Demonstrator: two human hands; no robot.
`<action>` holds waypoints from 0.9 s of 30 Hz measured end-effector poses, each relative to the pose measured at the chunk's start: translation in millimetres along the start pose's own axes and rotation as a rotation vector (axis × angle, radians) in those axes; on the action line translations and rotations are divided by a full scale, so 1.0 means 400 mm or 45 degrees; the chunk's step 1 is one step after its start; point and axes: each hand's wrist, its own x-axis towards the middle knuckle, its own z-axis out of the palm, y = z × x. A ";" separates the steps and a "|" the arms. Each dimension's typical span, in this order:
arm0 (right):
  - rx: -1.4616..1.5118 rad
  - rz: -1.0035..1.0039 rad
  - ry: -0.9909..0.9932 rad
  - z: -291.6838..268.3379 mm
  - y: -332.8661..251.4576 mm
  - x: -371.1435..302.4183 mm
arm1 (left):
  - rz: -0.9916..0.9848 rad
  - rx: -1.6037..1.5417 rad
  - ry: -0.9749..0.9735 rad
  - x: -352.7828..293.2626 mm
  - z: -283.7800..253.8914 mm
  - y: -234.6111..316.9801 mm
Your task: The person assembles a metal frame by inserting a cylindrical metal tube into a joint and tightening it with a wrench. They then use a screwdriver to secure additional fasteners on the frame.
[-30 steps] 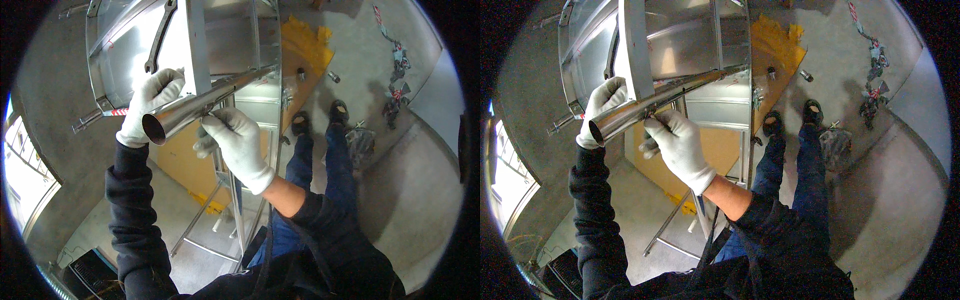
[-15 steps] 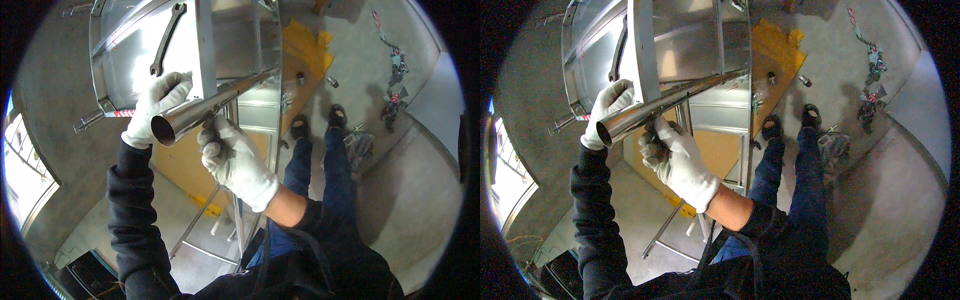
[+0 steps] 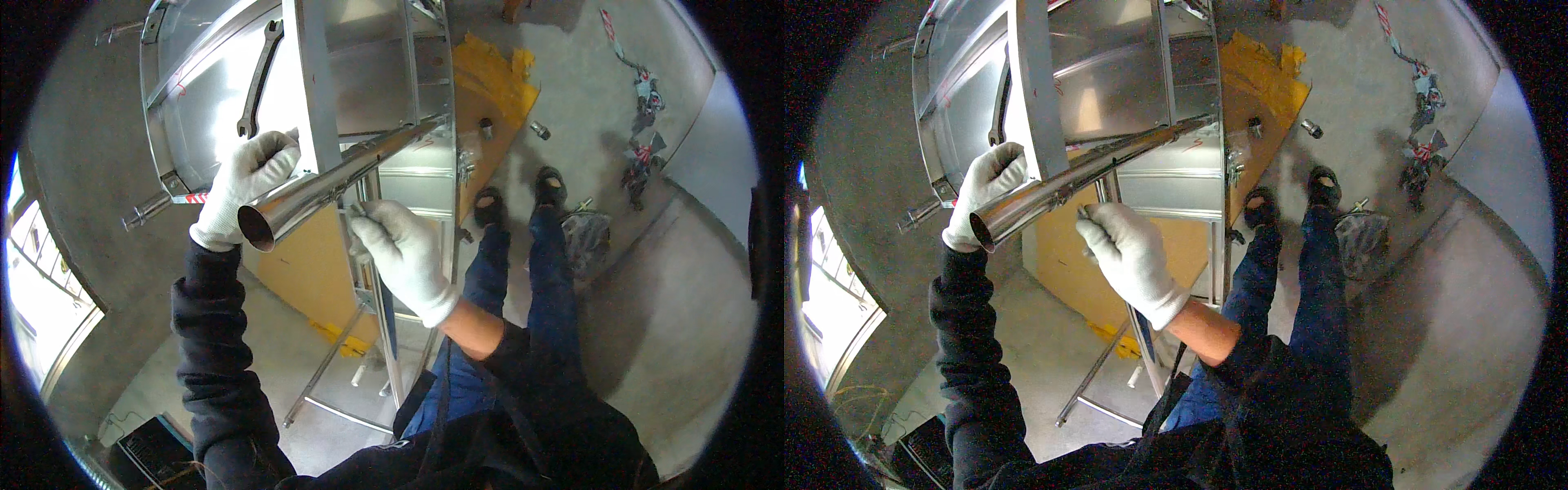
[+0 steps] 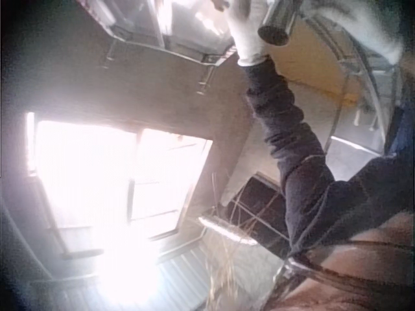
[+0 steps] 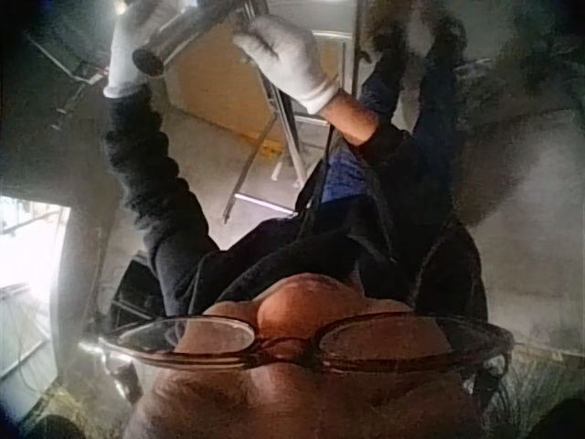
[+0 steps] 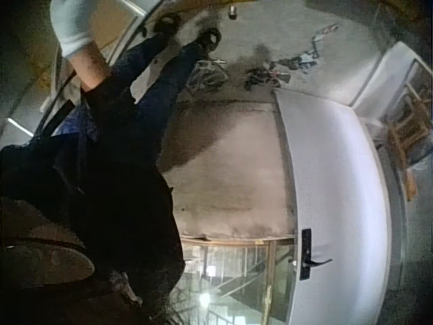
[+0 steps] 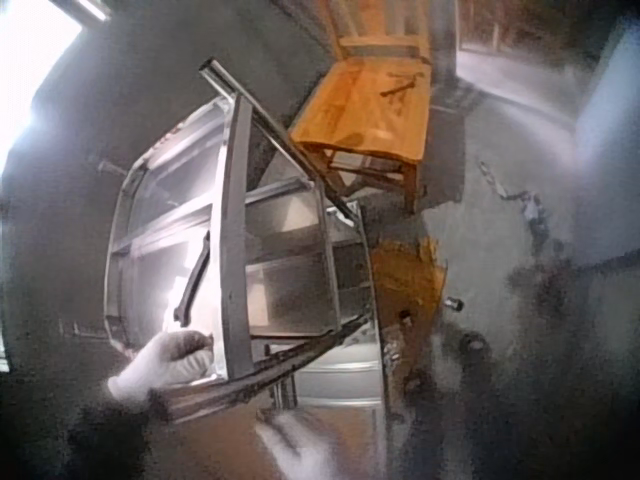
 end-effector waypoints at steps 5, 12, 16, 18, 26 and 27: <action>-0.650 -0.567 -0.012 -0.020 0.006 0.038 | 0.037 -0.055 0.024 -0.004 0.006 -0.007; -0.779 -0.751 -0.036 -0.035 0.010 0.070 | 0.006 -0.135 0.039 -0.007 0.015 -0.008; -1.001 -0.774 -0.141 -0.046 0.013 0.078 | 0.012 -0.120 0.059 -0.007 0.016 -0.015; -1.083 -0.831 -0.191 -0.059 0.004 0.088 | 0.024 -0.119 0.068 -0.007 0.017 -0.018; -1.178 -1.161 -0.275 -0.084 -0.002 0.132 | 0.078 -0.148 0.066 -0.008 0.018 -0.029; -1.199 -1.131 -0.326 -0.090 -0.007 0.132 | 0.075 -0.124 0.062 -0.007 0.017 -0.027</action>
